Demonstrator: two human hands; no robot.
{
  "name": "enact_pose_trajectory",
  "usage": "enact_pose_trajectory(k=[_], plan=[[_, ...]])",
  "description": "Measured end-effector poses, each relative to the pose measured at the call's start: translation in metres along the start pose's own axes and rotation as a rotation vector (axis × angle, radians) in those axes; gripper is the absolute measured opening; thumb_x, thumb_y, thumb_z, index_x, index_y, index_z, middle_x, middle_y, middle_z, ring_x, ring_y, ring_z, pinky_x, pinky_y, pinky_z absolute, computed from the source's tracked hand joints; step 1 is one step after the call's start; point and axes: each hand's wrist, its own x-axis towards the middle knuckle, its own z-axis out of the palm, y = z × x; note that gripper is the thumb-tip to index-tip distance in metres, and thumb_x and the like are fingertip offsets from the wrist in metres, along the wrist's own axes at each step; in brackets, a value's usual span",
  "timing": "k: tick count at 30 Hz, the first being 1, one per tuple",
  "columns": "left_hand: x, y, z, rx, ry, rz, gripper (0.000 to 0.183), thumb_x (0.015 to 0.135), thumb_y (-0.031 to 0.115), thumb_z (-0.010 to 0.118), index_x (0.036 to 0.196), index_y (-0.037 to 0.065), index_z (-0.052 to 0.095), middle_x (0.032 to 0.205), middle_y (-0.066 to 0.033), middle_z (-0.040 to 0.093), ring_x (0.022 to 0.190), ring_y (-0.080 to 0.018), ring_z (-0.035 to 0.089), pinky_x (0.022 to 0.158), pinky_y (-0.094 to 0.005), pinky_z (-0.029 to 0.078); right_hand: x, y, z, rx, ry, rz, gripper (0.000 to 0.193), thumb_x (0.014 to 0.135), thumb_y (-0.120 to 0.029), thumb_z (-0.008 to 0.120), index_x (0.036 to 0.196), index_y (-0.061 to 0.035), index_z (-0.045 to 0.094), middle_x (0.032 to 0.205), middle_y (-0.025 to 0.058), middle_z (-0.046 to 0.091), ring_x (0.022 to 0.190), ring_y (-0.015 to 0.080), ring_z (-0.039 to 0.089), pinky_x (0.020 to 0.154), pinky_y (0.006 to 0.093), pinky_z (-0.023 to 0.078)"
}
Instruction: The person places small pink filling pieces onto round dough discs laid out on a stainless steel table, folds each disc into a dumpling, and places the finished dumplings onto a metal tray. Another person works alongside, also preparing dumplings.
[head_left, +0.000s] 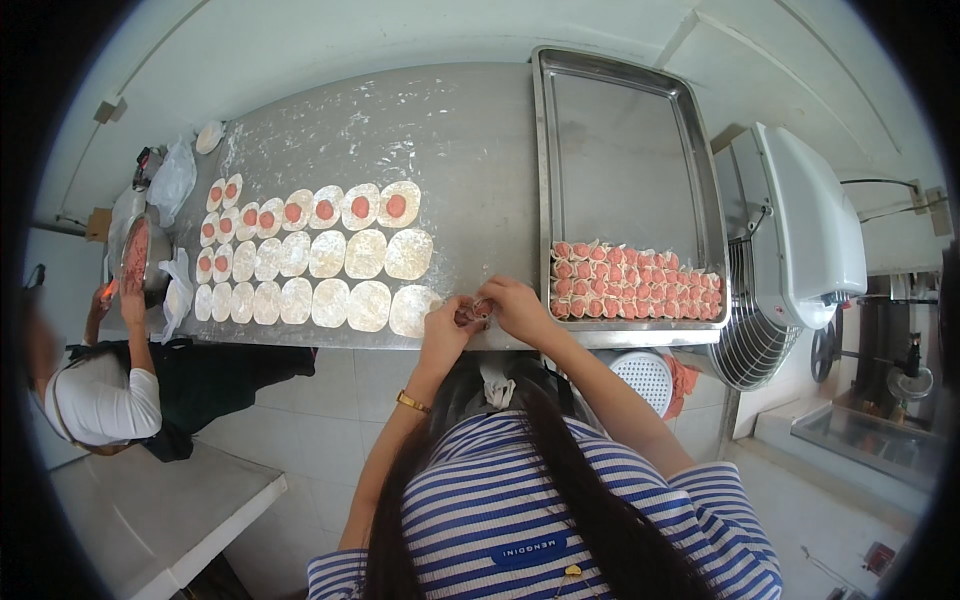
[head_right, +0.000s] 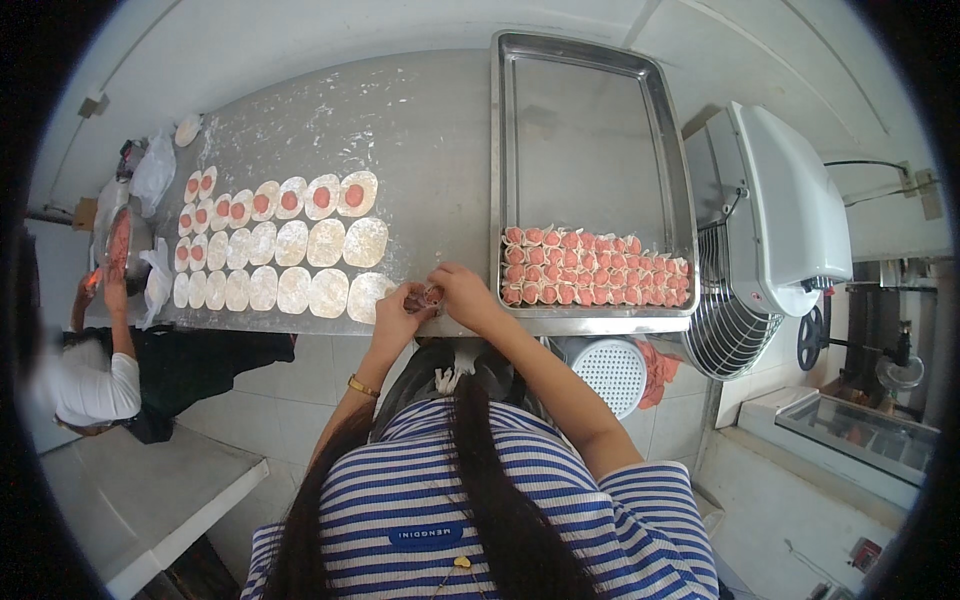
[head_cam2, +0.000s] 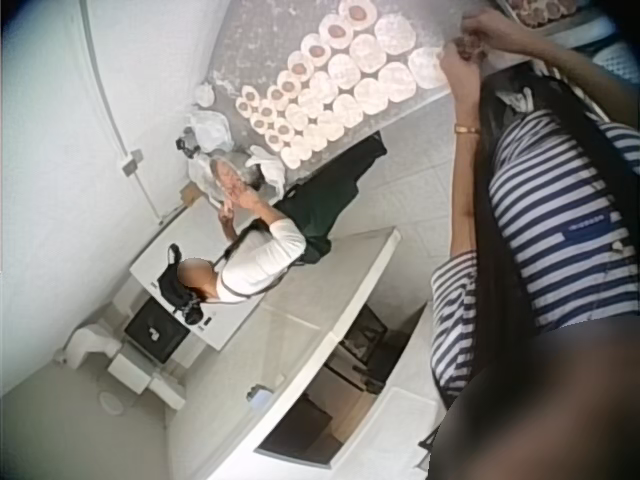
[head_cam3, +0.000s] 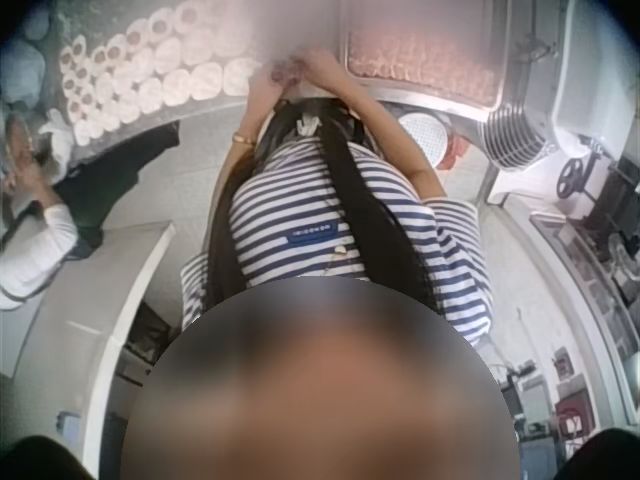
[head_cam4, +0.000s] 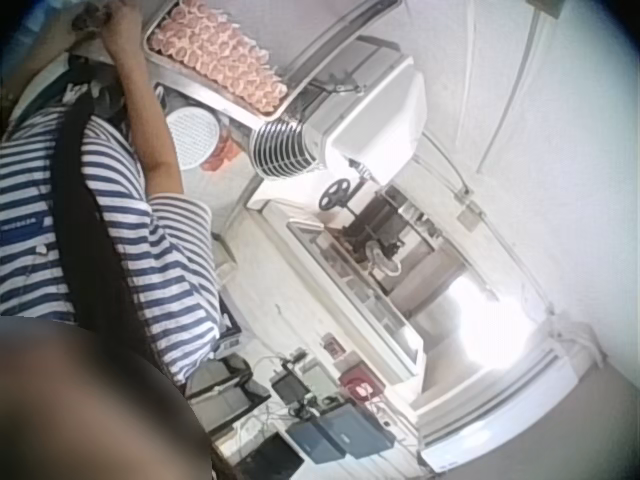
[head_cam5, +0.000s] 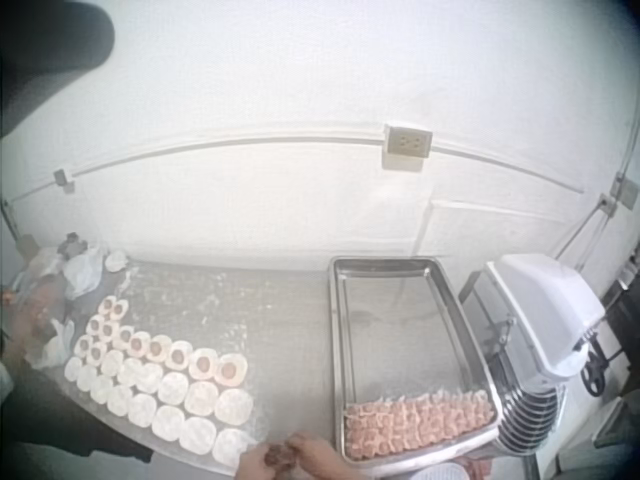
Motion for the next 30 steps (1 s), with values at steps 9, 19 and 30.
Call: enact_pose_trajectory(k=[9, 19, 30], plan=[[0.003, 0.010, -0.006, 0.141, -0.025, -0.005, 0.027, 0.069, 0.006, 0.076, 0.091, 0.000, 0.061, 0.077, -0.0098, 0.066, 0.072, -0.0187, 0.065, 0.066, -0.0278, 0.051, -0.002, -0.009, -0.001, 0.066, 0.024, 0.084, 0.016, 0.068, 0.003, 0.057, 0.082, -0.0022, 0.061, 0.081, 0.0135, 0.058, 0.082, 0.0351, 0.058, 0.072, 0.0409, 0.047], [0.002, 0.001, -0.007, 0.030, -0.040, -0.011, 0.026, 0.071, 0.001, 0.072, 0.093, -0.002, 0.059, 0.080, -0.0126, 0.066, 0.074, -0.0205, 0.067, 0.067, -0.0292, 0.052, -0.001, -0.010, -0.001, 0.050, 0.076, -0.032, 0.020, 0.069, 0.004, 0.055, 0.087, -0.0027, 0.061, 0.087, 0.0140, 0.059, 0.085, 0.0352, 0.058, 0.074, 0.0416, 0.047], [0.005, 0.008, -0.005, 0.064, -0.073, -0.022, 0.026, 0.071, 0.001, 0.072, 0.095, -0.001, 0.060, 0.082, -0.0113, 0.067, 0.074, -0.0189, 0.066, 0.067, -0.0287, 0.052, 0.000, -0.008, -0.004, 0.054, -0.030, 0.077, 0.020, 0.066, 0.006, 0.055, 0.083, -0.0033, 0.060, 0.083, 0.0125, 0.058, 0.083, 0.0347, 0.058, 0.071, 0.0416, 0.047]])
